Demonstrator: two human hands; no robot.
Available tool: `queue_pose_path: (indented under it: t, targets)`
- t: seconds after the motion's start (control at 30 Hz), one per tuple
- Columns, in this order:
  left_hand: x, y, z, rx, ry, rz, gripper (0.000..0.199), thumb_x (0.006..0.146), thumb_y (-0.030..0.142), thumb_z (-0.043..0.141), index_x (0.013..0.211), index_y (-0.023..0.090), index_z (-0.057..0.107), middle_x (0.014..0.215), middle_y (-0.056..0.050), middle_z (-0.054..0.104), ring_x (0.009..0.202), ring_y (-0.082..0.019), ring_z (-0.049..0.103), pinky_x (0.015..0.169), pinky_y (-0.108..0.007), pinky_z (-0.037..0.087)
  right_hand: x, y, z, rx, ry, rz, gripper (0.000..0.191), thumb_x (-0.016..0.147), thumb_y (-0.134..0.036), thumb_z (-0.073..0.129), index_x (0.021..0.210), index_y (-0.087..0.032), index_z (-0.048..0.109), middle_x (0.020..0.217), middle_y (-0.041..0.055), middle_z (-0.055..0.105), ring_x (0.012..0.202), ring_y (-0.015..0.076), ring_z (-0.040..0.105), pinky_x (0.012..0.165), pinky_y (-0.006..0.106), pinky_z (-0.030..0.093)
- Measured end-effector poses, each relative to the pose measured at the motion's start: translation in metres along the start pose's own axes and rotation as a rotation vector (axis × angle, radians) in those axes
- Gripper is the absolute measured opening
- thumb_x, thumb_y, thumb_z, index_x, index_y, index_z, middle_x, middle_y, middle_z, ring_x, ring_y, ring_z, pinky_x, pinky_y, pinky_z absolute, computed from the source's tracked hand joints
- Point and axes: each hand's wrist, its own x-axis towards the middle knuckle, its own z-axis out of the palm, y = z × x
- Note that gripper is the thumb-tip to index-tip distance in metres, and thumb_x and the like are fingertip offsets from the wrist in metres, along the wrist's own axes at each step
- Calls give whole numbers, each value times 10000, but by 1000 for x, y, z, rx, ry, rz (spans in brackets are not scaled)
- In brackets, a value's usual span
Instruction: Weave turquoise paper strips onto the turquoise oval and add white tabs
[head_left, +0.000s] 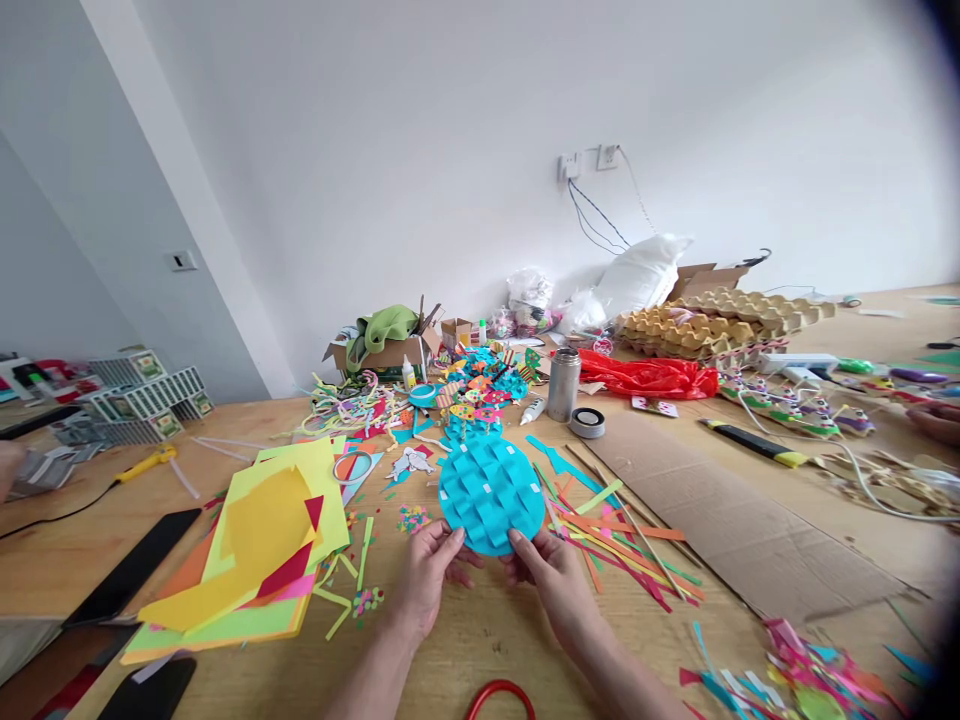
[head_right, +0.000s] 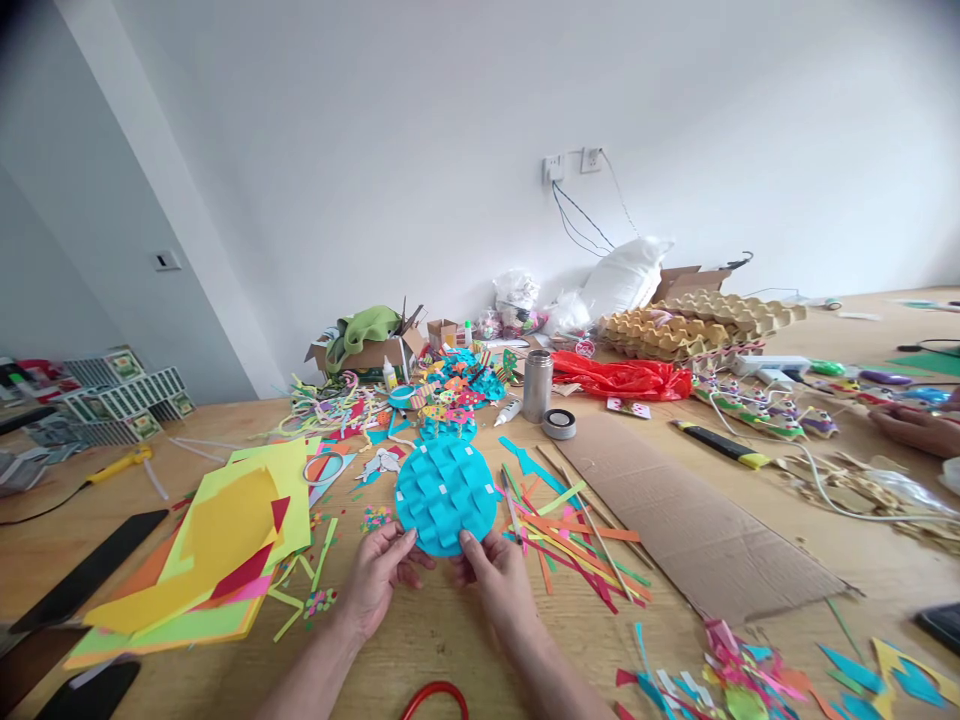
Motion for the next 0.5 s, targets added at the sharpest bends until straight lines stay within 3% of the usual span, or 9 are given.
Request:
queue_pose_path:
  t: [0.27,0.37,0.5]
  targets:
    - [-1,0,0,-46,-38,-7,355,683,444,767,863,145,699,818,-73,734,686,-217,684,476,-250,477,0,-5,-2,2,5,10,467,624,-630,721,595,-184,585,543,6,592,486,134,513,503,262,400]
    - [-2,3,2,-184,-102,8,438,747,502,699,1015,156,695,1000,-105,730,888,-255,684,654,-314,534,-1,-2,-1,27,-26,34,468,654,-621,712,595,-173,592,534,11,605,475,120,508,502,247,383]
    - [0,6,2,-448,-102,-54,535,815,572,595,1177,179,637,1157,-117,691,1085,-287,630,887,-413,501,-4,2,5,2,-153,112,511,664,-656,695,628,-155,602,561,27,634,476,116,536,503,239,399]
